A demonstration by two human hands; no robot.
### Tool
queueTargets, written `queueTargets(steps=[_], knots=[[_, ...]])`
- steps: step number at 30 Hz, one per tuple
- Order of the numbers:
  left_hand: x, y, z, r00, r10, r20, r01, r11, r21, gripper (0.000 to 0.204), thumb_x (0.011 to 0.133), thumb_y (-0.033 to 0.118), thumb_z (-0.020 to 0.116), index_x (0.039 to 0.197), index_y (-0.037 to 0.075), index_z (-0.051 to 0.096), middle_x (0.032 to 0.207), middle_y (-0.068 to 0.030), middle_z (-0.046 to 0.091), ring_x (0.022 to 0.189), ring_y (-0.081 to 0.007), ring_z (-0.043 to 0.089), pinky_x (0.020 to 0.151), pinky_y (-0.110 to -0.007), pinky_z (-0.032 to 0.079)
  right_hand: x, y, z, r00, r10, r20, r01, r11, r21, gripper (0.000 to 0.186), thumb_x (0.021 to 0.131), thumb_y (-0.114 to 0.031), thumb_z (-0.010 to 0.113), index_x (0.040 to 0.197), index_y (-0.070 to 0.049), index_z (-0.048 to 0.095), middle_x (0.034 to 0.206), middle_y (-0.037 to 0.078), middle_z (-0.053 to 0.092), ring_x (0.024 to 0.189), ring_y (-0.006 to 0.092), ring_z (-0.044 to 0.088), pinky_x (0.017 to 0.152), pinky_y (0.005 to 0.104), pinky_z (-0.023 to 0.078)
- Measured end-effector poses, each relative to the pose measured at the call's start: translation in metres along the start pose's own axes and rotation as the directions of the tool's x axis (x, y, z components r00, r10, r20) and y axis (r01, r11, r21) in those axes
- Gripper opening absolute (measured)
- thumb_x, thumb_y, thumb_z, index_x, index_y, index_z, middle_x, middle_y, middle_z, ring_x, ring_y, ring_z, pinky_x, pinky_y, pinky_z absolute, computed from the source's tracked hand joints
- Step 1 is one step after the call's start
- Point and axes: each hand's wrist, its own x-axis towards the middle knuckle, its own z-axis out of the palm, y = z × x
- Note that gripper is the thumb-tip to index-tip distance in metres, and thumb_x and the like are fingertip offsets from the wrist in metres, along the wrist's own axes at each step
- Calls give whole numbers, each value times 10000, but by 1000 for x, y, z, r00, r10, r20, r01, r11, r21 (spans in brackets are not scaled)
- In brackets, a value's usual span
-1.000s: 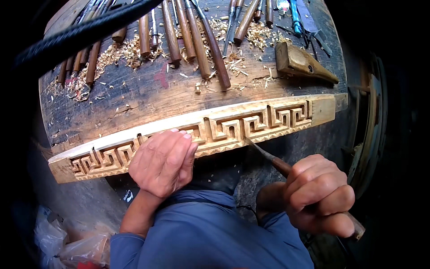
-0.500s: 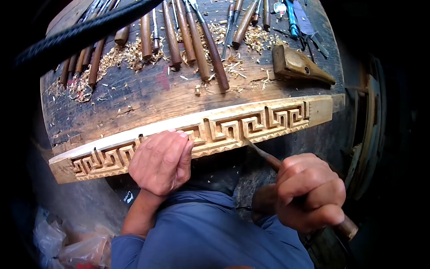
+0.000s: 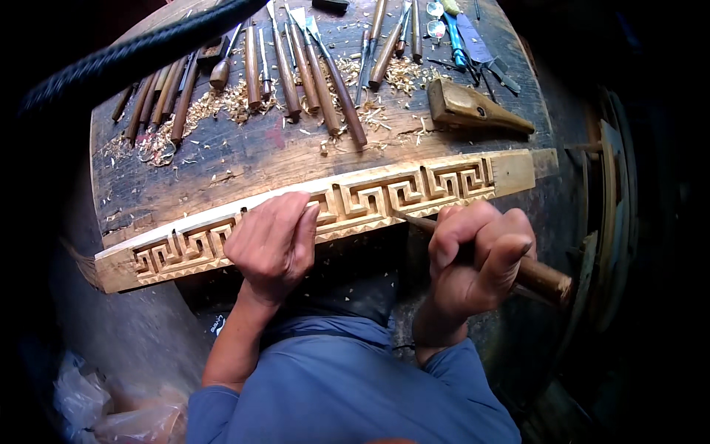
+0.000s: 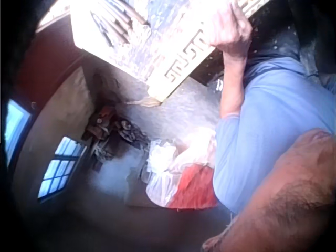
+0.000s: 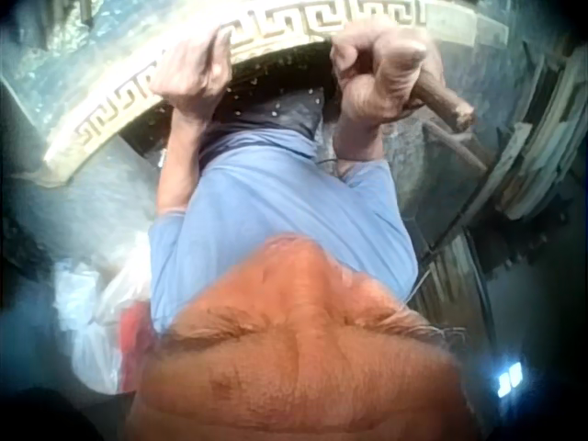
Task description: The person carves a geometric pattern into a wooden board using a chisel and a wooden mallet, occasionally switching to a smaller carving tool for detail work.
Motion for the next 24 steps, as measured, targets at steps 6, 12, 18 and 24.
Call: queueTargets(steps=[6, 12, 18, 24], knots=[[14, -1, -13, 952, 45, 304, -63, 997, 51, 899, 777, 545, 931, 1441, 5, 654, 1378, -208, 722, 1248, -405, 707, 1169, -531, 507, 2, -25, -27, 929, -230, -291, 337, 850, 404, 500, 1211, -496, 301, 870, -141, 388, 643, 72, 498, 413, 95, 356, 356, 238, 342], [7, -6, -14, 889, 88, 449, -169, 975, 145, 985, 716, 513, 944, 1483, -11, 616, 1392, -196, 698, 1279, -404, 664, 1133, -534, 518, -26, 4, -35, 959, -223, -175, 253, 952, 171, 545, 1194, -520, 379, 834, -111, 393, 620, 105, 552, 395, 132, 403, 385, 238, 336], [4, -20, -24, 881, 82, 465, -152, 982, 116, 941, 703, 424, 942, 1464, -31, 626, 1371, -207, 704, 1243, -409, 671, 1091, -514, 535, -25, -4, -48, 941, -311, -135, 339, 879, 335, 539, 1171, -539, 432, 853, -104, 420, 651, 83, 562, 377, 113, 415, 367, 225, 330], [-5, -52, -62, 888, 70, 455, -155, 976, 152, 908, 704, 383, 928, 1462, -19, 632, 1320, -202, 726, 1190, -423, 696, 1065, -518, 549, -18, -1, -59, 912, -404, 71, 372, 887, 273, 594, 1113, -632, 514, 906, -78, 455, 680, 100, 610, 387, 131, 493, 367, 237, 366]])
